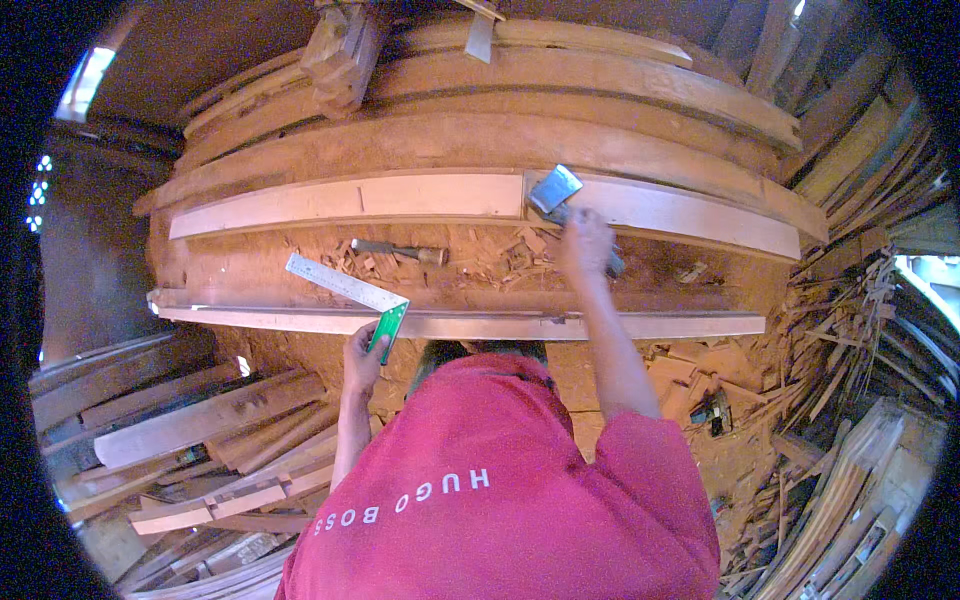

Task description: The person uses a chisel and mallet to carve a notch into a wooden plank, then measures and marks another plank with a try square and pencil. The person continues to chisel the marked plank.

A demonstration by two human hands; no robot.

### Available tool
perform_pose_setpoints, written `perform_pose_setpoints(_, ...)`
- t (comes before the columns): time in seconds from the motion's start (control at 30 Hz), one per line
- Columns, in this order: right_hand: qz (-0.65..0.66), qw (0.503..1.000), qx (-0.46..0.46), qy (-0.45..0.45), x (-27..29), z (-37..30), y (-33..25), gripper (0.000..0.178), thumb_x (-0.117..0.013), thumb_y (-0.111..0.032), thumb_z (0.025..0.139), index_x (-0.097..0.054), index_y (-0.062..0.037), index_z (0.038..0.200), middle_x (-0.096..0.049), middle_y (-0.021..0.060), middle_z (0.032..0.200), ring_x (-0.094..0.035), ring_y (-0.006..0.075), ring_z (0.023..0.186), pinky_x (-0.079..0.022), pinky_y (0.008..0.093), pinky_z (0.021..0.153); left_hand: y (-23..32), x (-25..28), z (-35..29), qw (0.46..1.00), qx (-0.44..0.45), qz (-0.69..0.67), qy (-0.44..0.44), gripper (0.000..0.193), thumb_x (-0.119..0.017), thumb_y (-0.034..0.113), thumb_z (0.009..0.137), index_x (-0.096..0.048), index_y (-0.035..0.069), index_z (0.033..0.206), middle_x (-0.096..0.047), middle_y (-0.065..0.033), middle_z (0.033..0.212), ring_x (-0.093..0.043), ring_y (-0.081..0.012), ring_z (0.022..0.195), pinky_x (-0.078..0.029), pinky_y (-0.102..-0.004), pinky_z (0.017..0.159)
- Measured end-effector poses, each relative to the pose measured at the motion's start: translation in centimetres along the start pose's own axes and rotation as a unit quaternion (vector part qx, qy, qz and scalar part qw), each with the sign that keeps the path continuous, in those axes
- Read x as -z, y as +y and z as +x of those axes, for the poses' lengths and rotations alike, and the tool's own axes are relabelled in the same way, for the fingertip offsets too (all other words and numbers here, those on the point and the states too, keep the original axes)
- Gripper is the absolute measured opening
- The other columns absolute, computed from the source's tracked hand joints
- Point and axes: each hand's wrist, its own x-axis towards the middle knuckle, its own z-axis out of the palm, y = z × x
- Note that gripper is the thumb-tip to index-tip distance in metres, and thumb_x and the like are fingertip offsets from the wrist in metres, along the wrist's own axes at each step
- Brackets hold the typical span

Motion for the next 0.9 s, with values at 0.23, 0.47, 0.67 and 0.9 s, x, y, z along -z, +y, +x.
perform_pose_setpoints(0.23,0.038,0.990,-0.028,-0.133,-3.2,0.8,5.1,0.051,-0.083,-0.038,0.073,-0.062,-0.0083,0.108,-0.072,0.0180,0.097,-0.070,0.0397,0.092,-0.055,0.0514,0.079,-4.4,4.3,13.1,0.999,0.004,-0.047,0.019,0.025,-0.066,0.005,0.095,-0.066,-0.001,0.119,-0.069,-0.0017,0.095,-0.060,-0.0089,0.077,-0.048,-0.0259,0.065)
perform_pose_setpoints(0.47,0.072,0.992,0.024,-0.100,0.2,-5.3,-1.0,0.037,-0.077,-0.031,0.074,-0.065,-0.0090,0.100,-0.072,0.0180,0.095,-0.069,0.0382,0.092,-0.055,0.0491,0.081,-7.9,9.3,21.2,0.991,0.125,0.048,0.024,0.031,-0.062,0.005,0.097,-0.059,-0.002,0.126,-0.067,-0.0066,0.102,-0.062,-0.0118,0.081,-0.048,-0.0272,0.067)
perform_pose_setpoints(0.67,0.052,0.981,0.104,-0.155,-1.3,-7.8,-9.4,0.028,-0.069,-0.016,0.077,-0.070,-0.0137,0.105,-0.073,0.0062,0.102,-0.064,0.0288,0.105,-0.049,0.0476,0.091,-13.9,13.0,26.1,0.990,0.087,0.114,0.005,0.029,-0.058,0.010,0.099,-0.057,-0.003,0.124,-0.066,-0.0089,0.095,-0.062,-0.0137,0.079,-0.049,-0.0298,0.065)
perform_pose_setpoints(0.9,0.012,0.983,0.112,-0.143,-5.2,-8.2,-12.0,0.032,-0.072,-0.019,0.080,-0.072,-0.0161,0.111,-0.073,0.0025,0.108,-0.059,0.0255,0.115,-0.043,0.0471,0.102,-12.8,14.5,26.7,0.983,0.118,0.127,-0.060,0.028,-0.054,0.008,0.099,-0.057,-0.003,0.125,-0.067,-0.0105,0.098,-0.064,-0.0185,0.083,-0.052,-0.0333,0.071)
